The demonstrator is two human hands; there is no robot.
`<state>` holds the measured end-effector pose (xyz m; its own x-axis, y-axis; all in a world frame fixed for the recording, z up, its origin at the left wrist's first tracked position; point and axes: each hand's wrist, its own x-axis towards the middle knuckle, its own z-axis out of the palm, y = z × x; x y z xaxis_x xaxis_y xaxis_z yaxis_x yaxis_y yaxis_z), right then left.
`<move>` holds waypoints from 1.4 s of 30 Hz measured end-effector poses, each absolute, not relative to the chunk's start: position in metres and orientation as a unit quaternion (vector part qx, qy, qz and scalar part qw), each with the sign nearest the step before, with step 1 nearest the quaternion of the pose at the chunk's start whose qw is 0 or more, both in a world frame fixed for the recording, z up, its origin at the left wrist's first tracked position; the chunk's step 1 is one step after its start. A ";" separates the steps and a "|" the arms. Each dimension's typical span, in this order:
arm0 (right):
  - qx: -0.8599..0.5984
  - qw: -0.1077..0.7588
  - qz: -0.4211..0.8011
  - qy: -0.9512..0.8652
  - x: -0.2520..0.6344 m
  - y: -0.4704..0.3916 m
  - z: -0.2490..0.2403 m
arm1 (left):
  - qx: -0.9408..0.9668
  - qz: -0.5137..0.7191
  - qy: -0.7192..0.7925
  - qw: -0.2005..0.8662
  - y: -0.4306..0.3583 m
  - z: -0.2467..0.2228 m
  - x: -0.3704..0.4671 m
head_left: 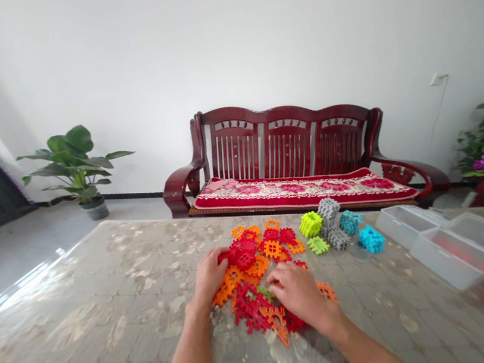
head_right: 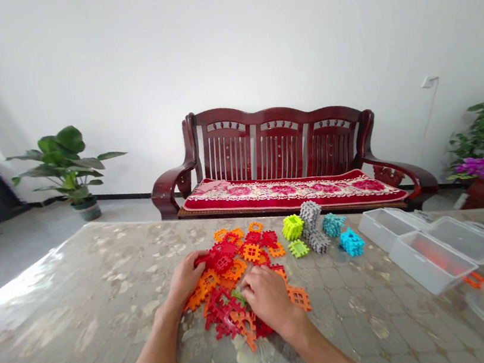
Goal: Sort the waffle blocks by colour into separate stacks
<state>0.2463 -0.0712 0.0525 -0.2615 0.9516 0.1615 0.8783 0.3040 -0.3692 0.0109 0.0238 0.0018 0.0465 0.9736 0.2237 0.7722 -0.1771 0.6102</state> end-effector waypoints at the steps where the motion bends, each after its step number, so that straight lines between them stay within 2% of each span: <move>1: -0.584 0.160 0.102 -0.790 0.243 -0.070 0.054 | 0.705 0.303 0.620 0.167 0.023 0.002 0.011; 8: -0.607 0.043 0.113 -0.786 0.230 -0.056 0.069 | 0.699 0.304 0.624 0.173 0.023 0.004 0.012; 17: -0.614 -0.012 0.065 -0.786 0.218 -0.053 0.070 | 0.701 0.301 0.624 0.170 0.025 0.001 0.010; 25: -0.655 0.099 0.067 -0.746 0.241 -0.046 0.069 | 0.701 0.302 0.623 0.171 0.023 0.003 0.011; 28: -0.647 0.177 0.076 -0.738 0.258 -0.042 0.068 | 0.699 0.301 0.626 0.170 0.022 0.005 0.012; 32: -0.622 0.287 0.004 -0.728 0.280 -0.043 0.062 | 0.700 0.301 0.625 0.172 0.023 0.004 0.011; 35: -0.612 0.297 -0.014 -0.733 0.293 -0.048 0.049 | 0.701 0.298 0.624 0.176 0.025 0.001 0.010; 42: -0.671 0.308 0.086 -0.669 0.311 -0.044 0.027 | 0.705 0.298 0.619 0.177 0.025 0.003 0.010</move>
